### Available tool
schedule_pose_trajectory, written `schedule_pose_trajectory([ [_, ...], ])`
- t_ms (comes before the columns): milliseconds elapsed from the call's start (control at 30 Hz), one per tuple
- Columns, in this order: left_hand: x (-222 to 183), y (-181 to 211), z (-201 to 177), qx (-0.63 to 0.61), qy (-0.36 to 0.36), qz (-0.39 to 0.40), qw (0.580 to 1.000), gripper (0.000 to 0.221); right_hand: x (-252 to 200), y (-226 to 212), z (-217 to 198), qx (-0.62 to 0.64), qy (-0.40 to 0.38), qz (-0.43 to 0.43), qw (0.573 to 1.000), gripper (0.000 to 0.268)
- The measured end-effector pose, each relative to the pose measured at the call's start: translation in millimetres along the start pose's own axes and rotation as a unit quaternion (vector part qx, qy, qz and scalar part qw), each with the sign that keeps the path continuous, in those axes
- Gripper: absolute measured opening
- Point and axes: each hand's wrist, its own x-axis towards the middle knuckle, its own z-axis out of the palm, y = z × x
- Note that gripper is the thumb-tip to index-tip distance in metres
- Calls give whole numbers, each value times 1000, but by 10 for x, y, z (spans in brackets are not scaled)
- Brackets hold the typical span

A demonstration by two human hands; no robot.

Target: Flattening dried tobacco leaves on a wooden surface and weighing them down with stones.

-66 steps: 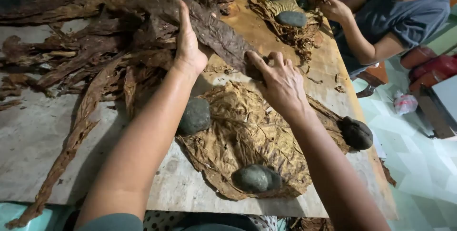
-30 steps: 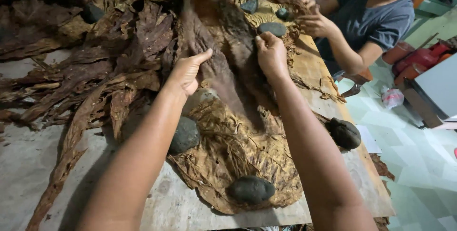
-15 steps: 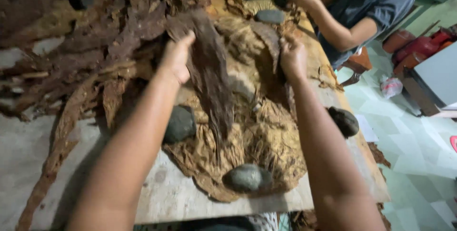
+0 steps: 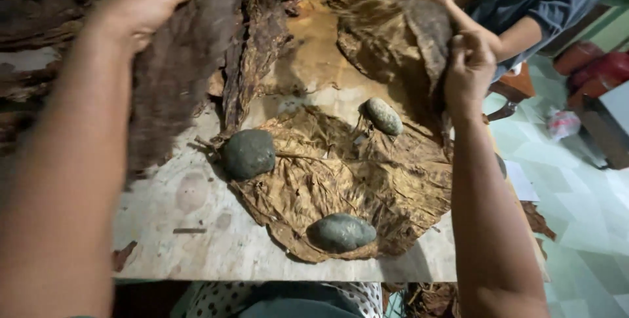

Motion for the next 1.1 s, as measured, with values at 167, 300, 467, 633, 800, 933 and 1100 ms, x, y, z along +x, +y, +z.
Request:
schedule_pose_trajectory([
  [167,-554,292,4,291,-15,-201,935,74,-2,-49,14,54,63,-42,996,11],
  [300,-662,449,554,210,68,21,975,39,-43,-595,89,106,50,3,993,10],
  [467,-708,1180,1206,-213,-162,-260,928,99,-88,-1082,73,112,18,-77,991,7],
  [633,-322,840,1820,-413,-11,-187,891,72,-156,-1165,-59,-5,-15,-101,995,8],
  [800,-347,985,1993,-415,-49,-99,903,57,-94,-1420,12,-69,28,-167,983,30],
  [933,-458,1155,1986,-388,-93,-89,913,80,40,-1506,184,-60,-5,-136,989,43],
  [1100,-412,1045,1990,-349,-12,-132,928,64,114,-1602,319,69,30,-127,989,13],
])
